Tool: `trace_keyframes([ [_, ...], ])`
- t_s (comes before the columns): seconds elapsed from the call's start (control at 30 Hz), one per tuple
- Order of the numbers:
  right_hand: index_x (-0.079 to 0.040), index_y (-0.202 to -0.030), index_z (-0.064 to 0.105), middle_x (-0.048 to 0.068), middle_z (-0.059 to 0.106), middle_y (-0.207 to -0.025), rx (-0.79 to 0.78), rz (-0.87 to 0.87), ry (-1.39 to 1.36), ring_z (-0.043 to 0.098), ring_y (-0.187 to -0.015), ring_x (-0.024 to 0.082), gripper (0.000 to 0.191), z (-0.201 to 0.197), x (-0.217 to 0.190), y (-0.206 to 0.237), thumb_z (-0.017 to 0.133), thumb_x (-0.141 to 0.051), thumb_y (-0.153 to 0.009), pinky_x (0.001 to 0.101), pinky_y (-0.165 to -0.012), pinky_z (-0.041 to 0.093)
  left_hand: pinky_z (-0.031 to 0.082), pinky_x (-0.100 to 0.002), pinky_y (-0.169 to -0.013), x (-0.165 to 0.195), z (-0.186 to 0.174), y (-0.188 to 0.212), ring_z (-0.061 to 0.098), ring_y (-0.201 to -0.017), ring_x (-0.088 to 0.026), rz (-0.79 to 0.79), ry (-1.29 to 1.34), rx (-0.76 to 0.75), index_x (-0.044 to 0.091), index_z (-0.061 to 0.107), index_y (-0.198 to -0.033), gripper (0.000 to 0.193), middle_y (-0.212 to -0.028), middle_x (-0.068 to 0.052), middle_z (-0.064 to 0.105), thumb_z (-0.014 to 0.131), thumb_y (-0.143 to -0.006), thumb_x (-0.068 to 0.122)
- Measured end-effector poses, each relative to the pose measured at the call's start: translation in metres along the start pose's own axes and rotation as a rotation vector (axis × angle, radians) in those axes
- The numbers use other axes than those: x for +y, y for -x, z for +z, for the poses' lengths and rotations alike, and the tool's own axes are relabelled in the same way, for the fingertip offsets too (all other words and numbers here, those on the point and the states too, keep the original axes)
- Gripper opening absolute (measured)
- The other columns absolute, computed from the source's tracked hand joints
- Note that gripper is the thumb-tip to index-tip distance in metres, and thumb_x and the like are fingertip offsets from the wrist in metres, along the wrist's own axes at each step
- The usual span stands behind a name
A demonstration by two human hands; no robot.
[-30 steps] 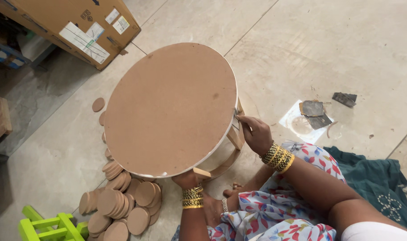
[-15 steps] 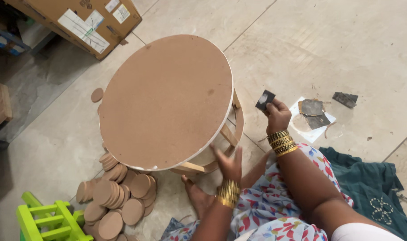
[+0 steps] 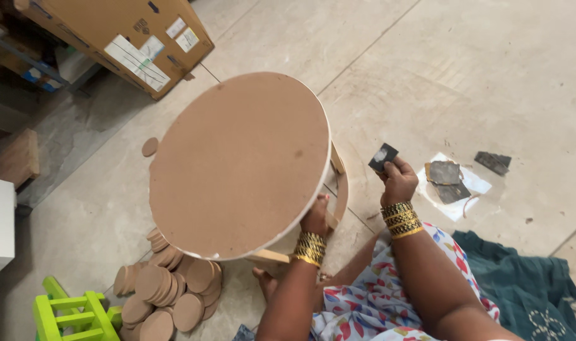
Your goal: The person sits on the floor and wipes a round wooden stool top with a cloth, then sands the white edge of the stool top by hand using small pieces of sandpaper, rotating the stool as they work around the rim.
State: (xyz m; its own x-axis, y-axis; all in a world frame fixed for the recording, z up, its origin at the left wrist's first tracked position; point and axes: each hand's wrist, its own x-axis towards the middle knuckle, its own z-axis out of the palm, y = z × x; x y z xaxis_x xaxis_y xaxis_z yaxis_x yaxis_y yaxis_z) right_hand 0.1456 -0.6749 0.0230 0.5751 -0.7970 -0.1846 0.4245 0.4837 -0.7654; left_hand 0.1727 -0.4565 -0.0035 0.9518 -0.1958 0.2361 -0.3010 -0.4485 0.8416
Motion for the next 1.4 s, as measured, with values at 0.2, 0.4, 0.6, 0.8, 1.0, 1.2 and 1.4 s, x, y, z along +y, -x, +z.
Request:
trace_keyframes([
  [0.2,0.009,-0.118,0.066,0.015,0.074,-0.103,-0.015,-0.03,-0.045,0.075,-0.084,0.02,0.026,-0.002,0.001,-0.007,0.064,0.002,-0.093,0.0327,-0.076,0.065,0.054,-0.039,-0.086,-0.01,-0.015,0.049,0.071,-0.093,-0.026,0.141,-0.024,-0.113,0.003,0.073,-0.092,0.019,-0.095,-0.012,0.074,0.062,-0.097,0.018],
  [0.4,0.01,-0.118,0.066,0.015,0.074,-0.103,-0.034,-0.081,-0.033,0.075,-0.085,0.02,0.025,-0.002,0.0,-0.006,0.064,0.002,-0.094,0.0329,-0.077,0.066,0.058,-0.042,-0.083,-0.034,-0.026,0.075,0.073,-0.09,-0.03,-0.12,0.241,-0.205,0.004,0.075,-0.083,0.011,-0.089,-0.013,0.076,0.071,-0.083,0.015],
  [0.6,0.01,-0.116,0.066,0.016,0.075,-0.103,-0.013,-0.115,0.037,0.075,-0.084,0.019,0.023,-0.001,0.001,-0.001,0.065,0.003,-0.094,0.0325,-0.076,0.066,0.051,-0.045,-0.09,-0.07,-0.081,0.039,0.067,-0.1,-0.031,0.478,-0.169,-0.173,0.008,0.075,-0.085,0.016,-0.097,-0.011,0.073,0.08,-0.072,0.016],
  [0.8,0.009,-0.115,0.067,0.015,0.074,-0.103,-0.072,-0.187,0.099,0.074,-0.085,0.017,0.023,-0.004,0.004,0.007,0.066,0.003,-0.093,0.0317,-0.078,0.066,0.061,-0.039,-0.083,-0.078,-0.118,0.009,0.071,-0.086,-0.024,-0.24,0.761,-0.008,0.001,0.068,-0.097,0.028,-0.086,-0.009,0.072,0.078,-0.072,-0.008],
  [1.0,0.008,-0.116,0.067,0.011,0.074,-0.104,-0.288,-0.297,0.33,0.071,-0.091,0.012,0.021,0.003,0.015,0.029,0.067,0.001,-0.096,0.0258,-0.083,0.059,0.06,-0.038,-0.081,-0.061,-0.133,0.033,0.071,-0.089,-0.02,-0.306,0.692,0.061,0.002,0.067,-0.102,0.036,-0.093,-0.005,0.073,0.079,-0.07,-0.009],
  [1.2,0.003,-0.116,0.064,0.01,0.074,-0.103,-0.295,-0.445,0.298,0.072,-0.093,0.013,0.019,0.05,0.009,0.053,0.07,-0.002,-0.099,0.0266,-0.082,0.059,0.059,-0.032,-0.063,-0.067,-0.135,0.055,0.07,-0.07,-0.017,-0.154,0.453,0.289,0.001,0.063,-0.104,0.029,-0.084,-0.008,0.071,0.079,-0.08,-0.002],
  [1.4,-0.006,-0.126,0.071,0.016,0.075,-0.106,-0.34,-0.882,0.788,0.074,-0.094,0.027,0.028,0.07,-0.005,0.1,0.067,0.0,-0.099,0.0357,-0.083,0.06,0.056,-0.03,-0.06,-0.073,-0.119,0.051,0.067,-0.066,-0.016,0.008,0.533,0.332,-0.004,0.064,-0.099,0.02,-0.078,-0.009,0.069,0.077,-0.085,-0.008],
])
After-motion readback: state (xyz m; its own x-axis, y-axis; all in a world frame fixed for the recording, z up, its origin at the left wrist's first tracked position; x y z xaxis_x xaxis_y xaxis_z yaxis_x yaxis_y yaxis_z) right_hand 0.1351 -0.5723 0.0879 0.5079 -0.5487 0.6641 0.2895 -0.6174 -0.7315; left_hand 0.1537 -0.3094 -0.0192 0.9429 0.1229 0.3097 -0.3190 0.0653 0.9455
